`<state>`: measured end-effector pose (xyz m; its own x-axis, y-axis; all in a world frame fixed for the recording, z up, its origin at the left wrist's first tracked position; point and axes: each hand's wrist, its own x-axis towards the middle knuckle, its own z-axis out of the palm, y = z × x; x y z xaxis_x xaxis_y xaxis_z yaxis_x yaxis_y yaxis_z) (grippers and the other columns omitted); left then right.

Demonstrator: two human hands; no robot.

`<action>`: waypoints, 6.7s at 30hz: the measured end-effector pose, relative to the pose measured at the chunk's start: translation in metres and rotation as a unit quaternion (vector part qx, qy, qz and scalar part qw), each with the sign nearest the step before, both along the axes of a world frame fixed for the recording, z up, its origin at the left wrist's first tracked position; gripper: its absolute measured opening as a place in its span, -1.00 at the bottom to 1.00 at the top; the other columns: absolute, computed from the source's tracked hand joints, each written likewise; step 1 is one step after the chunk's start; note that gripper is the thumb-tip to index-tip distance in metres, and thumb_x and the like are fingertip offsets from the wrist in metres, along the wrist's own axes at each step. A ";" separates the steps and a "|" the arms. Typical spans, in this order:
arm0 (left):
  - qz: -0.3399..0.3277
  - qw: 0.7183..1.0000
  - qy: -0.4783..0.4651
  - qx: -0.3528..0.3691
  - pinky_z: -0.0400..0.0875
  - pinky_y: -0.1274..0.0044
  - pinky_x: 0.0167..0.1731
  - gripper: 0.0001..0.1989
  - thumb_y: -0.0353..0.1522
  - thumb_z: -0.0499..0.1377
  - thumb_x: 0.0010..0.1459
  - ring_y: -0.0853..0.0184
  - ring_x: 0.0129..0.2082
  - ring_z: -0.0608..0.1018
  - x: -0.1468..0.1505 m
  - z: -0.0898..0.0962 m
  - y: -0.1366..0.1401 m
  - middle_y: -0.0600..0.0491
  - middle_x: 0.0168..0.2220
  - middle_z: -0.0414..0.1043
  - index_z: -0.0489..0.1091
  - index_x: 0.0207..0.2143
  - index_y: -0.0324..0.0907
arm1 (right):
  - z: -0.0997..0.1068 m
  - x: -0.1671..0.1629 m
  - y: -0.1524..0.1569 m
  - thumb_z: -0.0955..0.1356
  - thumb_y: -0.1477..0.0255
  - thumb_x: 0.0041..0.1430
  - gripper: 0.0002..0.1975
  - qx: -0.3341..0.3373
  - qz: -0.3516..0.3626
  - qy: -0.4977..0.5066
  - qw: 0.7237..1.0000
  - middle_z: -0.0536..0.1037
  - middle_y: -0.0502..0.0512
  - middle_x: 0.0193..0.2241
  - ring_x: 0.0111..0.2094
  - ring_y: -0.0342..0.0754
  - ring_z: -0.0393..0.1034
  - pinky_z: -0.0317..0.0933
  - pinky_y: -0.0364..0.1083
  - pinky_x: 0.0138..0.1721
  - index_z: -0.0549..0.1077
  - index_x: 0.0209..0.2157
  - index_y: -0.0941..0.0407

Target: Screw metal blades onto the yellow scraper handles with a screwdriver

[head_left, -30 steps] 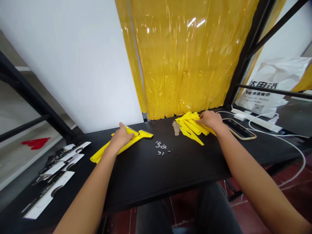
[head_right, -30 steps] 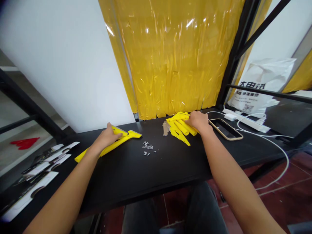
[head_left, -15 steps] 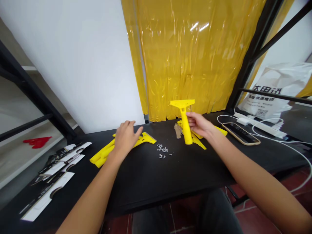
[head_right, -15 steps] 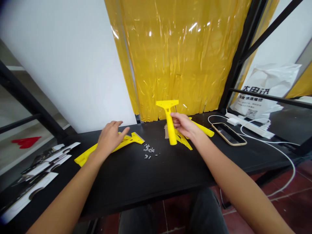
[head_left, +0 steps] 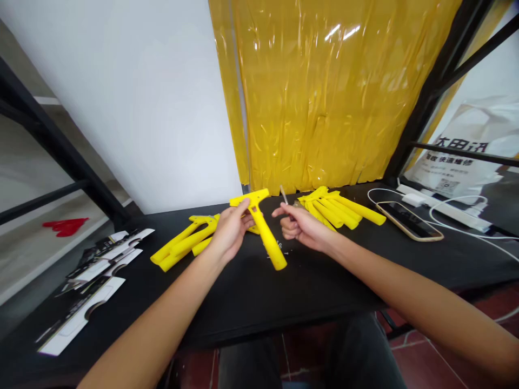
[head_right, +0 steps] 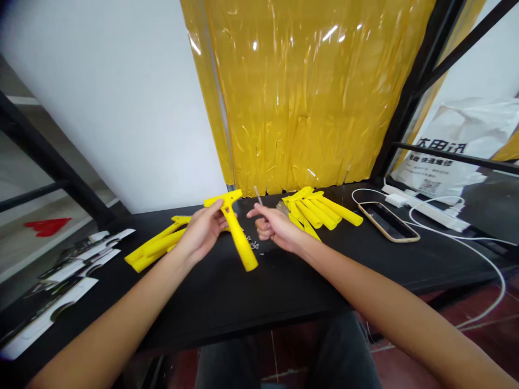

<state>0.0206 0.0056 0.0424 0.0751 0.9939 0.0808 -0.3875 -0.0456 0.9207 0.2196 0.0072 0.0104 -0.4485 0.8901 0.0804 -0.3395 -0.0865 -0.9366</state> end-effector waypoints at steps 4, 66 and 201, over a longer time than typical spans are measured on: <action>0.005 0.991 -0.022 -0.129 0.38 0.59 -0.62 -0.74 -0.31 0.04 0.37 0.42 -0.61 0.47 -0.017 0.011 0.011 0.04 -0.53 0.40 0.37 -0.35 -0.26 | 0.006 0.038 0.024 0.30 0.14 0.24 -0.65 0.155 -0.211 -0.155 0.953 0.37 -0.01 -0.53 -0.56 -0.17 0.15 0.01 -0.13 -0.50 0.51 -0.32 0.15; -0.111 0.924 0.357 0.085 0.26 0.62 -0.78 -0.87 -0.32 0.23 0.20 0.42 -0.67 0.45 -0.004 -0.005 -0.005 -0.05 -0.40 0.52 0.49 -0.31 -0.22 | 0.007 0.002 0.002 0.33 0.41 0.21 -0.83 0.397 -0.204 -0.336 0.829 0.58 0.04 -0.29 -0.33 -0.09 0.43 0.17 -0.13 -0.32 0.25 -0.43 0.08; -0.105 0.914 0.389 0.050 0.27 0.60 -0.78 -0.87 -0.30 0.25 0.17 0.43 -0.66 0.47 -0.020 -0.011 0.010 -0.02 -0.41 0.53 0.43 -0.39 -0.18 | 0.029 0.079 0.034 0.36 0.37 0.09 -0.89 0.257 -0.171 -0.700 0.644 0.54 0.18 -0.43 -0.41 0.03 0.39 0.07 -0.07 -0.46 0.44 -0.42 0.12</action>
<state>0.0011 0.0155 0.0313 0.3361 0.9418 0.0111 0.3720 -0.1435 0.9171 0.2985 0.0410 0.0394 -0.1858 0.9734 0.1341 0.9517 0.2122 -0.2220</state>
